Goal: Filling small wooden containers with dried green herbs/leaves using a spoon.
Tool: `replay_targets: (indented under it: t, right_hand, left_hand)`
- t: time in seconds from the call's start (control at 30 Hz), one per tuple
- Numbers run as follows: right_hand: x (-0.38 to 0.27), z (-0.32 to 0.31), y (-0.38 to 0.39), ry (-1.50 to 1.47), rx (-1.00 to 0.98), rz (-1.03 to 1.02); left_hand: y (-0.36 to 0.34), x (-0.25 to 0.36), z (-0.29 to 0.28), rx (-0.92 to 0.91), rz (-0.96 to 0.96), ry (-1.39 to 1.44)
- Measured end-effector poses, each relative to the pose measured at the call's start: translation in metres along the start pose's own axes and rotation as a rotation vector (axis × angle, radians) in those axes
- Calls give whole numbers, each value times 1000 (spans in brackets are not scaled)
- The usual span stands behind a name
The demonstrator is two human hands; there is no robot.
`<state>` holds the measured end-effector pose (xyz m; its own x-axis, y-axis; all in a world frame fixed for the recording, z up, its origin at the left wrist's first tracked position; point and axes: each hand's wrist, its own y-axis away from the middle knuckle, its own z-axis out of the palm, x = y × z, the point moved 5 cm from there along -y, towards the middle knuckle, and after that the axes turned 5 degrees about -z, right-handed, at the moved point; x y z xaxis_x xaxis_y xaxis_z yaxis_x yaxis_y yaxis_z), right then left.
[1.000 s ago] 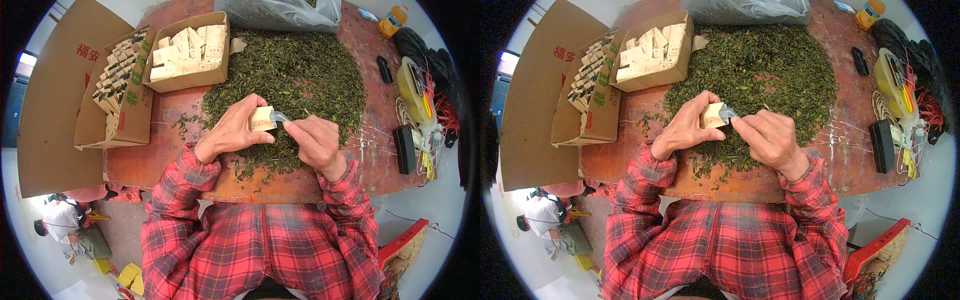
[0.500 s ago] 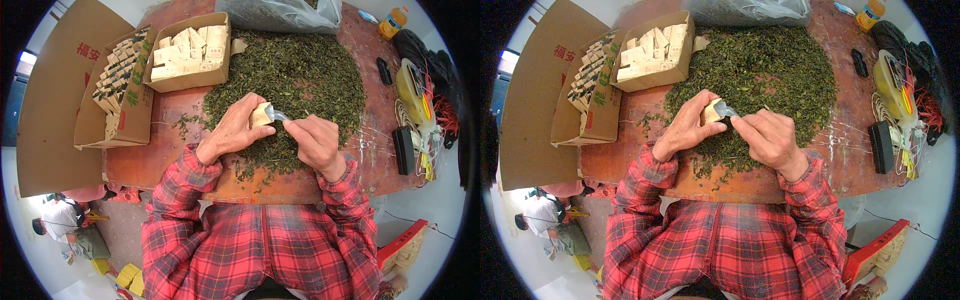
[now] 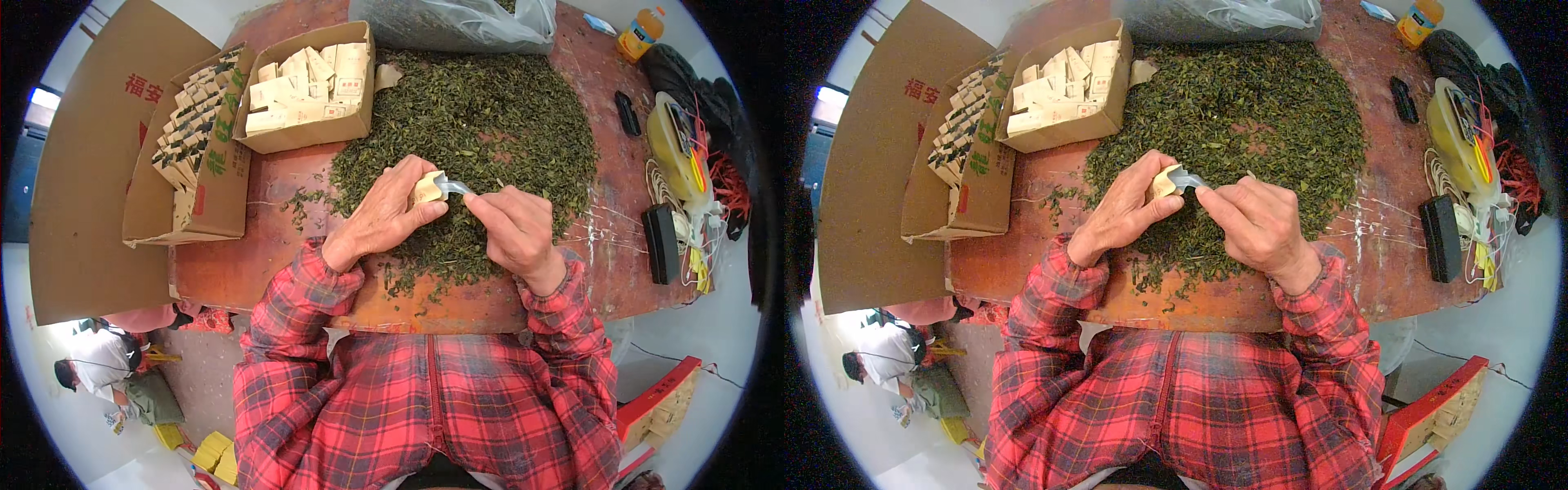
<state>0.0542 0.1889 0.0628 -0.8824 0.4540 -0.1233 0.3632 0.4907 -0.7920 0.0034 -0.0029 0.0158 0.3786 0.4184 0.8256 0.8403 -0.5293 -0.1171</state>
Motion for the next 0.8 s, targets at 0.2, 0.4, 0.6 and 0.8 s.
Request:
replay_targets:
  t: [0.2, 0.4, 0.6, 0.8]
  right_hand:
    - [0, -2, -2, -22, 36, 12]
    - [-4, -8, -5, -5, 35, 8]
    - [1, -28, -4, 34, 102, 57]
    - [41, -49, 6, 258, 24, 441]
  left_hand:
    - [1, 0, 0, 31, -5, 12]
    - [2, -1, 0, 40, 2, 30]
    - [1, 1, 0, 37, 13, 22]
    - [1, -2, 1, 57, 40, 12]
